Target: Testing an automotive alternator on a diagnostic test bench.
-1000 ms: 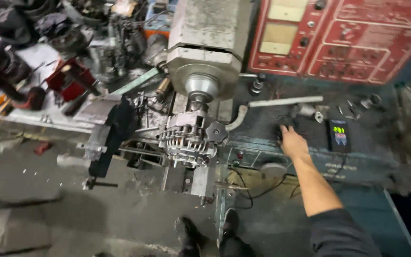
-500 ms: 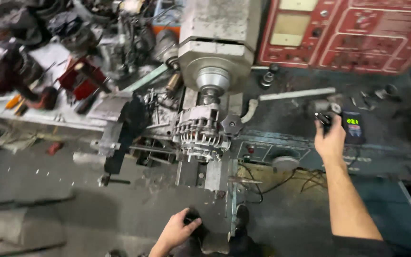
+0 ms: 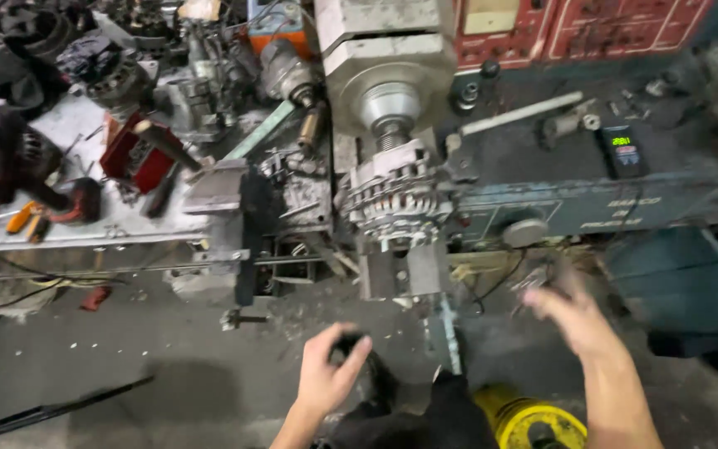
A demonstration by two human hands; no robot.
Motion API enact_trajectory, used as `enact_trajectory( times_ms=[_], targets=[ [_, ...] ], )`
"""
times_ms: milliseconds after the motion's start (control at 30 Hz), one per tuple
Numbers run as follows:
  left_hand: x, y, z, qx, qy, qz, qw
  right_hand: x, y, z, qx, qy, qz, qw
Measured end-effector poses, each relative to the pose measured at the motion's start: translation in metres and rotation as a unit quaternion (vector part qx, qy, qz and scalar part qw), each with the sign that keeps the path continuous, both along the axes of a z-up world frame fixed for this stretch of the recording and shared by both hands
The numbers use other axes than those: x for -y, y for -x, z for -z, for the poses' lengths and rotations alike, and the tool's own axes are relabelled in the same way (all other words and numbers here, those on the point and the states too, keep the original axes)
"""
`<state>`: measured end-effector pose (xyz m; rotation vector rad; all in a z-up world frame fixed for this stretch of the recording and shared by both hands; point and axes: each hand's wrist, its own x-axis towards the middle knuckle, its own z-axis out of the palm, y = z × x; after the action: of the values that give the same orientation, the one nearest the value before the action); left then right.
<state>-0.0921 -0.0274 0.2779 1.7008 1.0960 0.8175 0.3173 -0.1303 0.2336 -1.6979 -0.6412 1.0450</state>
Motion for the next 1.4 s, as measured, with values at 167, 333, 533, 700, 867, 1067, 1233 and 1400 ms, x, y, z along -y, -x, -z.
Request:
enact_trajectory(
  times_ms=[167,333,533,700,867,1067,1233,1400],
  targets=[
    [-0.032,-0.010,-0.040,0.000,-0.160,0.057,0.985,-0.017,0.135,0.022,-0.019,-0.075,-0.150,0.986],
    [-0.053,-0.020,-0.028,-0.065,-0.111,0.136,0.982,-0.054,0.207,0.028,-0.040,-0.053,-0.113,0.991],
    [-0.077,-0.007,0.001,-0.027,-0.060,0.102,0.993,-0.080,0.233,0.018,0.011,-0.151,-0.052,0.987],
    [-0.094,-0.012,-0.004,-0.086,-0.047,0.078,0.992,-0.104,0.245,-0.020,0.196,-0.075,-0.050,0.976],
    [-0.101,-0.017,0.009,-0.017,-0.102,0.055,0.993,-0.109,0.249,-0.017,0.208,-0.094,-0.030,0.973],
    [-0.103,-0.018,0.025,-0.047,-0.181,0.059,0.981,-0.109,0.258,-0.019,0.221,-0.077,0.013,0.972],
    [-0.110,-0.018,0.027,-0.083,-0.264,0.068,0.959,-0.118,0.256,-0.011,0.230,-0.080,0.042,0.969],
    [-0.117,-0.018,0.004,-0.103,-0.337,0.054,0.934,-0.122,0.247,-0.017,0.305,-0.098,0.003,0.947]
  ],
)
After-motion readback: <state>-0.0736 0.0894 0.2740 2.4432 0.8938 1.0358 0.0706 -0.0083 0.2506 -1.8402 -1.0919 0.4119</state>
